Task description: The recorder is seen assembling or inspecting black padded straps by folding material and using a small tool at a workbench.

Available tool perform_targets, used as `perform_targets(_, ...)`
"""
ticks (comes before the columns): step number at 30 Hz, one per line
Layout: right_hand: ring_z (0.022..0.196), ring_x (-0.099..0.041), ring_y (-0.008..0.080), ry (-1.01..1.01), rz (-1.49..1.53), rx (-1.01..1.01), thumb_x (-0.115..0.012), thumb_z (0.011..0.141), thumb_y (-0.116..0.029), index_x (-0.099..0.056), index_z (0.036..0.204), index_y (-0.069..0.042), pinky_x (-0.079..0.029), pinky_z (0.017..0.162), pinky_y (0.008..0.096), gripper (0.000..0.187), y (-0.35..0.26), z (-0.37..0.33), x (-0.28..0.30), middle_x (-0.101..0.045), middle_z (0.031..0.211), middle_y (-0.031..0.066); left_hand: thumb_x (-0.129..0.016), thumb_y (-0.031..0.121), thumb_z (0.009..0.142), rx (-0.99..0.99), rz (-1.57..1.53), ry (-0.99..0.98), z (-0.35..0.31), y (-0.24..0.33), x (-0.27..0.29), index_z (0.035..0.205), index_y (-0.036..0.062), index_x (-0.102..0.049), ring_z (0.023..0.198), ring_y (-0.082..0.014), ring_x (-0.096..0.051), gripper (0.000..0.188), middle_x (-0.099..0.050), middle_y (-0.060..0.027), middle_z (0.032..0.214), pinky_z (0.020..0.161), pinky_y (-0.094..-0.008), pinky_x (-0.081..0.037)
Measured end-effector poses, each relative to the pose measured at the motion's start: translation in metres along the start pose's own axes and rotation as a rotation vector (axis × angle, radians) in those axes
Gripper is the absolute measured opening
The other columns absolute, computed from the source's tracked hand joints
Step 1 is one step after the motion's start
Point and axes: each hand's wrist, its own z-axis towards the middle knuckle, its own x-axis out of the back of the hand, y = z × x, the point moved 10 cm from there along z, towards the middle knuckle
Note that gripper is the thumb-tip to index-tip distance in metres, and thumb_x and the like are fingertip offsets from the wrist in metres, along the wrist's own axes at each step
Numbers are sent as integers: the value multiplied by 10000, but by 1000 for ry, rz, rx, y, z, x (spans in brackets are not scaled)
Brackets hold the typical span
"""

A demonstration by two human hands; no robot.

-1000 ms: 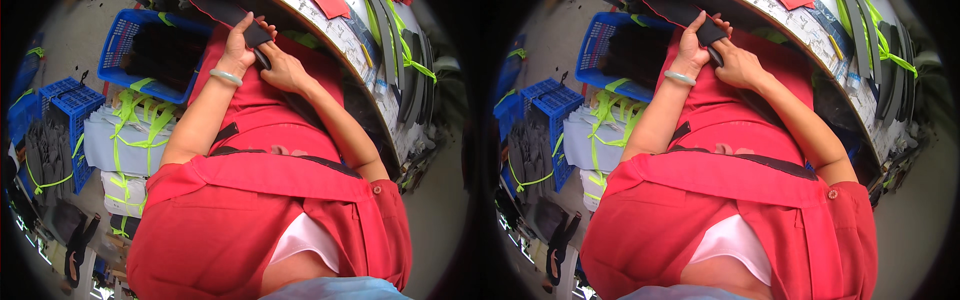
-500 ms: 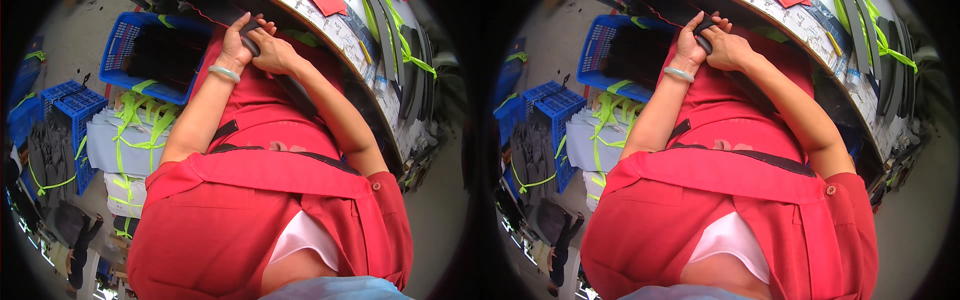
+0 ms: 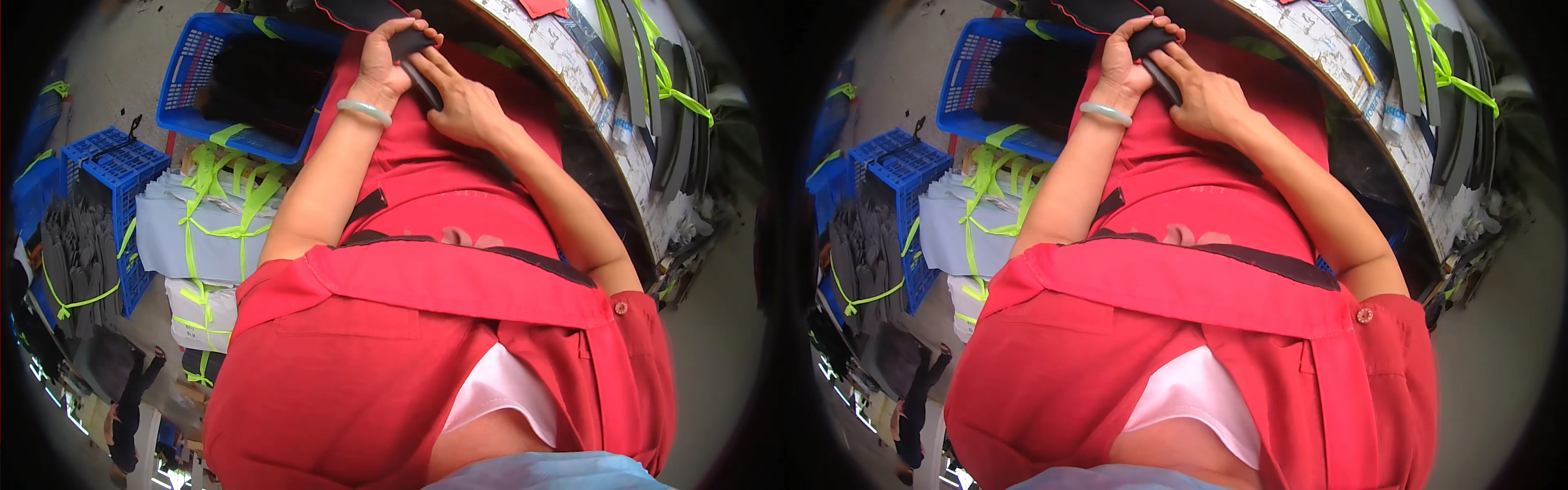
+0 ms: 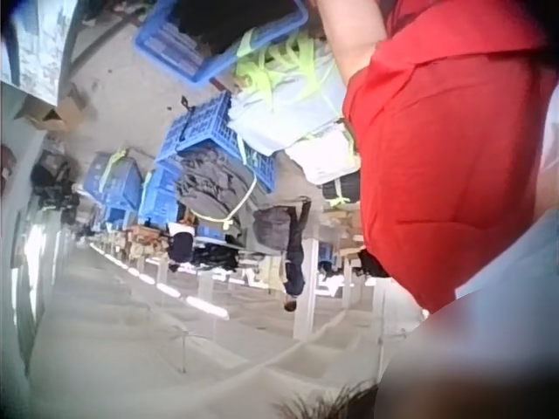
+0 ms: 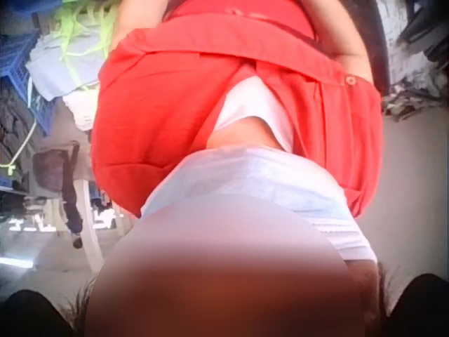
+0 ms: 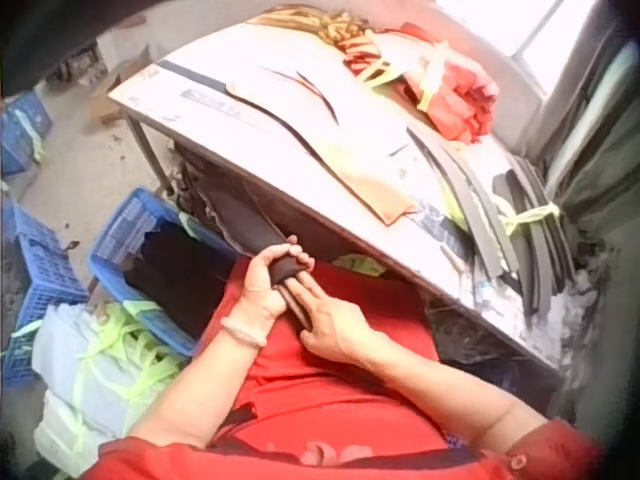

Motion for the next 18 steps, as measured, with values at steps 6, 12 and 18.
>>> perform_targets(6,996,-622,389,-91,-1,-79,-572,680,-104,-457,1337,-157,-516,825,471,669,10,26,-8,-494,1361,108,-588,89,857,55,-22,-36,-5,-9,-14,995,-26,-530,878,-258,-590,189,-585,-101,845,993,-457,-446)
perform_targets(12,913,-633,383,4,-102,-4,-570,696,-89,-522,1160,-119,-522,746,483,467,2,30,-4,-577,1214,103,-634,143,863,-6,81,-33,4,-2,-5,908,9,-588,809,-253,-621,148,-633,-105,823,904,-451,-505)
perform_targets(18,921,-635,379,50,-78,48,-586,715,-149,-509,1201,-126,-526,756,474,492,-7,9,1,-567,1244,100,-627,98,842,67,0,20,-8,-10,-4,948,-4,-592,828,-267,-616,151,-629,-111,812,912,-473,-505)
